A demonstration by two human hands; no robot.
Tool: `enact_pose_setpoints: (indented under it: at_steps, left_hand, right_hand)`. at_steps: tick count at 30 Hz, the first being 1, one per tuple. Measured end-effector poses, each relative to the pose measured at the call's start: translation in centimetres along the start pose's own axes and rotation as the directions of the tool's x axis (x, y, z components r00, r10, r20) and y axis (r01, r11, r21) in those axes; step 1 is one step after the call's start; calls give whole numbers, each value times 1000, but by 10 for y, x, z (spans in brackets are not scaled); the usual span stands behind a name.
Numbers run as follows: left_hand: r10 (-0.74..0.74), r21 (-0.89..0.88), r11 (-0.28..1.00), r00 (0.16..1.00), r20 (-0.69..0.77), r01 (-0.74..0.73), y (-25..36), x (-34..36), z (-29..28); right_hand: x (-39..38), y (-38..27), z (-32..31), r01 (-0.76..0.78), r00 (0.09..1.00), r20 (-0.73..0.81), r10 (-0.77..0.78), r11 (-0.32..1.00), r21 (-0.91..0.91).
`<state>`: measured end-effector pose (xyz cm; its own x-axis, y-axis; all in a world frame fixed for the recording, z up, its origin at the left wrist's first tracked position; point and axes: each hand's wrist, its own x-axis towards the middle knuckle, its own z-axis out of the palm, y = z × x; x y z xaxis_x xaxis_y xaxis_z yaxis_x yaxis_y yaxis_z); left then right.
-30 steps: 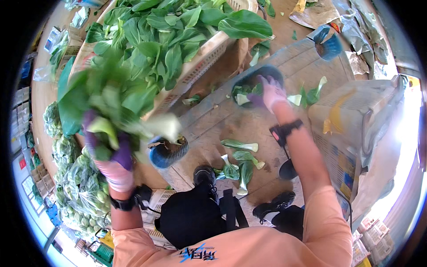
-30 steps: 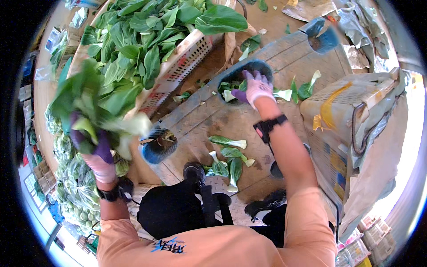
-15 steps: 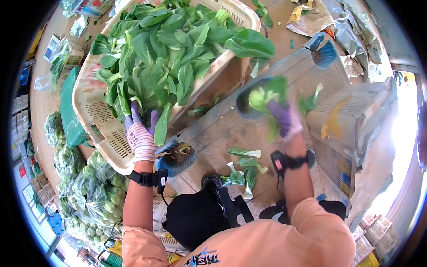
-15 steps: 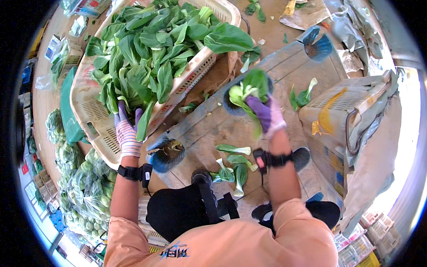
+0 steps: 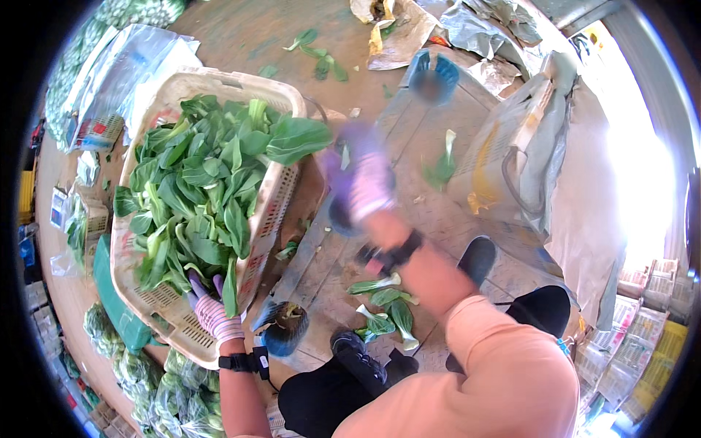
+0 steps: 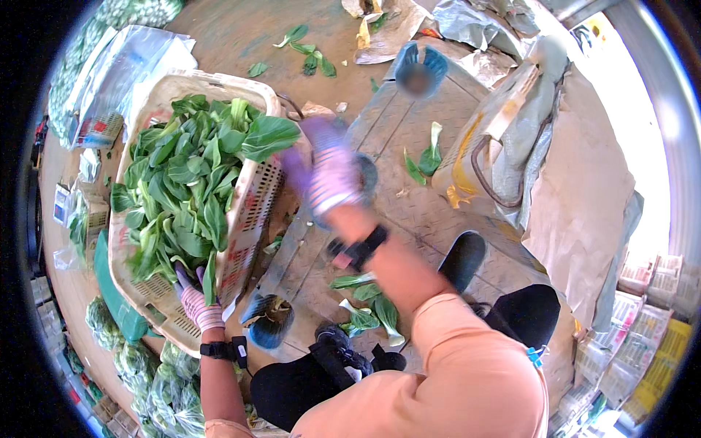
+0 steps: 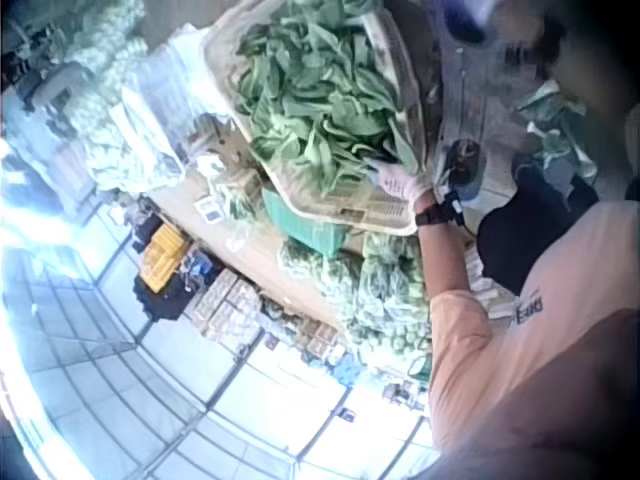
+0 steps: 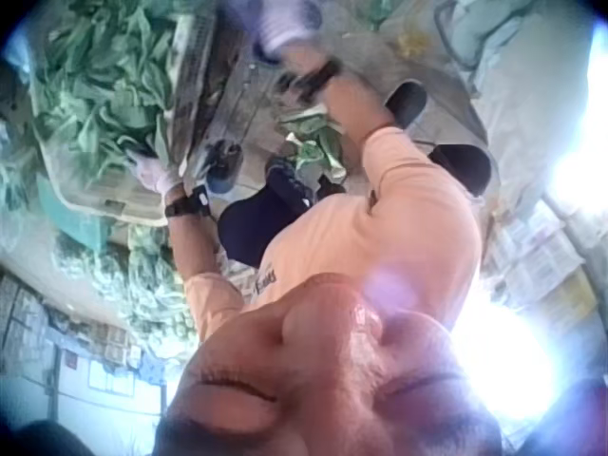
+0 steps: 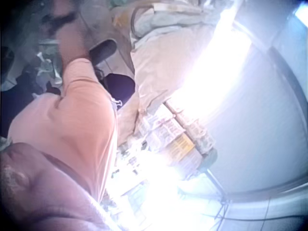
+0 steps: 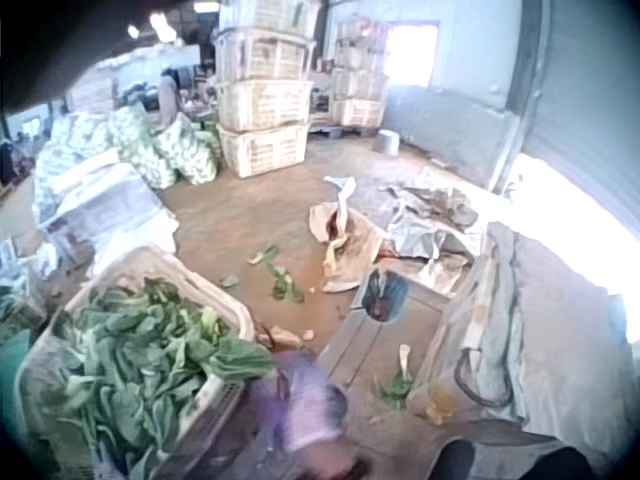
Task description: The person trims the ends of bok choy with a knife, places them into a plastic bag, weighs the bag on a scale, and sorts bok choy from a crate into containers.
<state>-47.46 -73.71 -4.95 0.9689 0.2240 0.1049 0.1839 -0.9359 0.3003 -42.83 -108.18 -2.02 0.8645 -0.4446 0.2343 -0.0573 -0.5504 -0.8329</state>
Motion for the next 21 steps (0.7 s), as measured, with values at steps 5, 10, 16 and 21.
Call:
enact_pose_setpoints:
  at_steps: [5, 10, 16, 21]
  left_hand:
    - [12, 45, 999, 999, 36, -14, 5, 3, 4]
    - [19, 68, 997, 999, 51, -22, 14, 1, -2]
    - [87, 177, 981, 996, -2, -85, -2, 4, 8]
    - [212, 180, 962, 977, -15, -206, -15, 8, 14]
  right_hand:
    - [3, 263, -62, -410, 784, -150, 602, 322, -853]
    - [-16, 277, -56, -539, 816, -141, 561, 649, -536]
    - [-151, 171, -37, 443, 570, 782, -253, 896, -34]
    - [-235, 142, -34, 392, 408, 911, 59, 890, -233]
